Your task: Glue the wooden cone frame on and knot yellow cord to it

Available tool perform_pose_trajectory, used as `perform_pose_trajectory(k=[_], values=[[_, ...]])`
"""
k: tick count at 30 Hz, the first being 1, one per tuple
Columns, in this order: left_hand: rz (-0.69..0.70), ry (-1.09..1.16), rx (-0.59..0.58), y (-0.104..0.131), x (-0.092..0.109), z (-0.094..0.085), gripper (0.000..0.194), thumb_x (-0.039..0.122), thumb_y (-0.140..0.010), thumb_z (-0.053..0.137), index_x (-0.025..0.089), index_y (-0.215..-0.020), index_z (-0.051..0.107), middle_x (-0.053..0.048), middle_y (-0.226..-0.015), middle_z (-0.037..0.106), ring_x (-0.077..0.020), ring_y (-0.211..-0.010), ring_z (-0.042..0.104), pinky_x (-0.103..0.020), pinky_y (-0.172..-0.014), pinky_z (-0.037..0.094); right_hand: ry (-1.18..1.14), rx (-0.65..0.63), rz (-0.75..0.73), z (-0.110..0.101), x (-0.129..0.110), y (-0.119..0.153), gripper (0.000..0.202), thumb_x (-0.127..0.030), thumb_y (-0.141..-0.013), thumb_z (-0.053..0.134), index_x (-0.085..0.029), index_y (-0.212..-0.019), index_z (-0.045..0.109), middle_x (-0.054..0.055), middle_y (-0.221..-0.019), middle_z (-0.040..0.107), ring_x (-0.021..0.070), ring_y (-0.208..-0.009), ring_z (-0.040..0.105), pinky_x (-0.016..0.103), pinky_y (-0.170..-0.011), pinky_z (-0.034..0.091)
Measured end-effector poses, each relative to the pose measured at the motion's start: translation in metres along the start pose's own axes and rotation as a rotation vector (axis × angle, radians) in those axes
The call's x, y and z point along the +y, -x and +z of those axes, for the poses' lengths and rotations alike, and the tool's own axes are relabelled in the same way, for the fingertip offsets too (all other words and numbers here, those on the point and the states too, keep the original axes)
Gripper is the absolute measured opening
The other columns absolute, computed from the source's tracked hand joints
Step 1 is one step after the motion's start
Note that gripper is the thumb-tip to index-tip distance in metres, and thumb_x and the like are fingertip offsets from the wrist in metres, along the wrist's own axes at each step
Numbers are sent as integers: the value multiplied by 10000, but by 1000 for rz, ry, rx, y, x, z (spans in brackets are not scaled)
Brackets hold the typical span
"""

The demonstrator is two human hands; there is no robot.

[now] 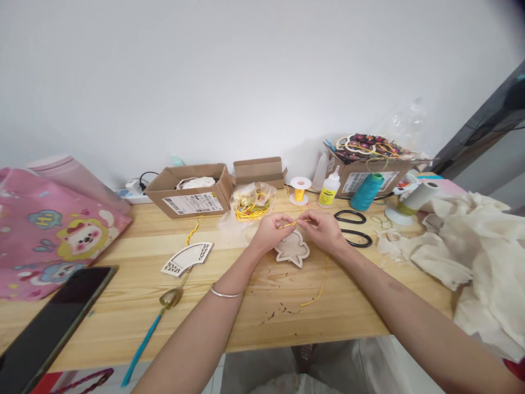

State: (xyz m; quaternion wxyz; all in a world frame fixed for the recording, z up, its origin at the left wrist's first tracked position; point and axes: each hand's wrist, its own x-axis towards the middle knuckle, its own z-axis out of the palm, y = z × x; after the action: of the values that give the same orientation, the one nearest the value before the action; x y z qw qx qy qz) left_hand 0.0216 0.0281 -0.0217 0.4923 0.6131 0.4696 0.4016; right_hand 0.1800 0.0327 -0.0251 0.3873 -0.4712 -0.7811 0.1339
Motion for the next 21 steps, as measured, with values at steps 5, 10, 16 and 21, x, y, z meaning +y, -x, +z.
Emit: perform_pose_trajectory(k=[5,10,16,21], values=[[-5,30,-10,1,2,0,257,320,-597,612,120,-749,558,78,-422,403,-18,-350,324,-136,-343,259,8,8,-8,0,0,0,124,-260,-741,492,-188,-711,589,16,-700,628,135,-655,542,241,-572,382],[7,14,22,-1,0,1,238,322,-592,608,126,-718,558,76,-428,419,-20,-349,323,-140,-349,257,31,18,-86,-1,0,-1,110,-243,-741,500,-182,-688,575,20,-678,609,145,-677,515,264,-618,373],[21,-15,33,-2,-2,1,217,309,-603,592,123,-709,555,78,-413,383,-21,-341,300,-142,-337,226,117,42,-152,-5,-3,-3,94,-229,-734,512,-188,-677,574,24,-686,602,164,-704,480,308,-678,333],[11,-16,43,-2,0,2,213,308,-591,601,128,-696,559,71,-428,417,-28,-356,331,-144,-346,245,167,24,-150,-7,-5,-4,91,-224,-727,518,-192,-664,575,21,-671,595,168,-710,474,312,-683,318]])
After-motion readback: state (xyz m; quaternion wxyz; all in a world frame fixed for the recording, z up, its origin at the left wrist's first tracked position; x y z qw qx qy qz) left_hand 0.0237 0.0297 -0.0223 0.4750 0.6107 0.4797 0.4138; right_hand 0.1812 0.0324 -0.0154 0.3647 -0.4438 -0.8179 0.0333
